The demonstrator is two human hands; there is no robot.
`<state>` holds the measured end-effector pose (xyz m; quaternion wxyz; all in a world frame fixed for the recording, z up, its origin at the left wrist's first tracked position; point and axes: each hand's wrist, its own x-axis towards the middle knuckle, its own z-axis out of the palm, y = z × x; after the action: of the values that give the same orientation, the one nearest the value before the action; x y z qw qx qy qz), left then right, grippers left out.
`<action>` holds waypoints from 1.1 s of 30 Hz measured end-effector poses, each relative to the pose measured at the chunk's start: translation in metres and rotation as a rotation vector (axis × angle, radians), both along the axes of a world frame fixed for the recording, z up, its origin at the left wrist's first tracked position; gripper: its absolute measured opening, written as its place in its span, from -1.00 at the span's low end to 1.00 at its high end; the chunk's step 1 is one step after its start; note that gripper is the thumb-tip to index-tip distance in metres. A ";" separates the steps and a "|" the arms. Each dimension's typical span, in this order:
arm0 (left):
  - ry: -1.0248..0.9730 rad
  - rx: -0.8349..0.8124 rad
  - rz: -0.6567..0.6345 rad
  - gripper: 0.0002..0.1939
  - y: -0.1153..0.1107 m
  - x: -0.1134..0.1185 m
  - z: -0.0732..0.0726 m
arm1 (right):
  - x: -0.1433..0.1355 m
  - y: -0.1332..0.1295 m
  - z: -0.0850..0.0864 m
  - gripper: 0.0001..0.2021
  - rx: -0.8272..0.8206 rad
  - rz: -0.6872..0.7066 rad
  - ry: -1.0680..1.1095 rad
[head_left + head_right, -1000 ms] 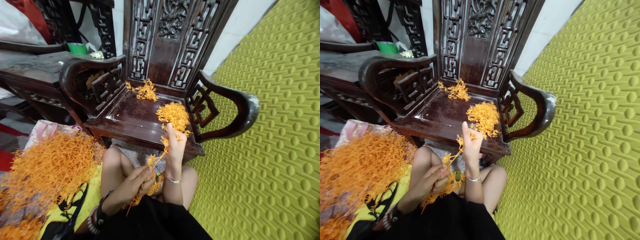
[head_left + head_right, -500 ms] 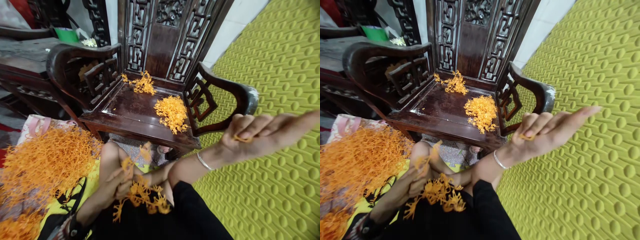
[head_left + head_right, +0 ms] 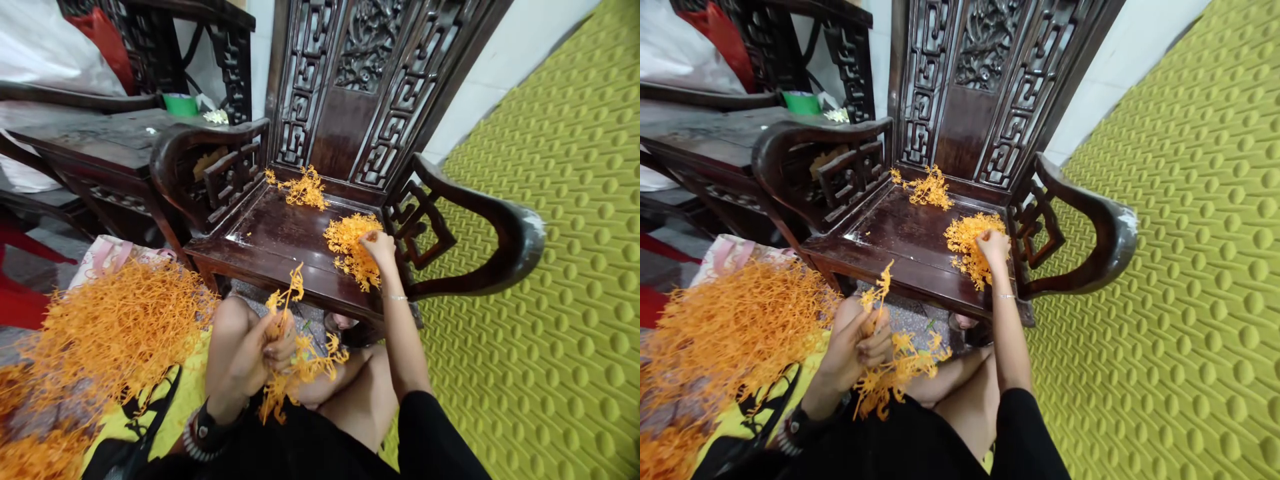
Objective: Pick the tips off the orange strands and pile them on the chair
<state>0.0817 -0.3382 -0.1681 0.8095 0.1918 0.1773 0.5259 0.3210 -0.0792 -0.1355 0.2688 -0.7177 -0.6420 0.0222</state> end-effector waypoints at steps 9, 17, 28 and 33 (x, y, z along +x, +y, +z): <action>-0.144 -0.100 0.032 -0.64 0.016 0.002 0.000 | -0.021 -0.026 -0.035 -0.67 0.225 0.069 0.269; -0.097 -0.144 0.128 -0.75 0.020 0.007 -0.002 | -0.024 -0.027 -0.037 -0.76 0.265 -0.019 0.104; 0.033 -0.047 0.259 -0.87 0.025 0.013 -0.009 | -0.052 -0.077 -0.013 -0.50 0.301 0.375 0.545; 0.246 -0.078 0.363 -0.75 0.029 0.029 -0.013 | -0.103 -0.154 -0.021 -0.38 -0.136 0.862 1.007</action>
<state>0.1103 -0.3089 -0.1813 0.6807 0.1878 0.3264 0.6284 0.2179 -0.2328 -0.1562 0.4570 -0.3141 -0.6648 0.5005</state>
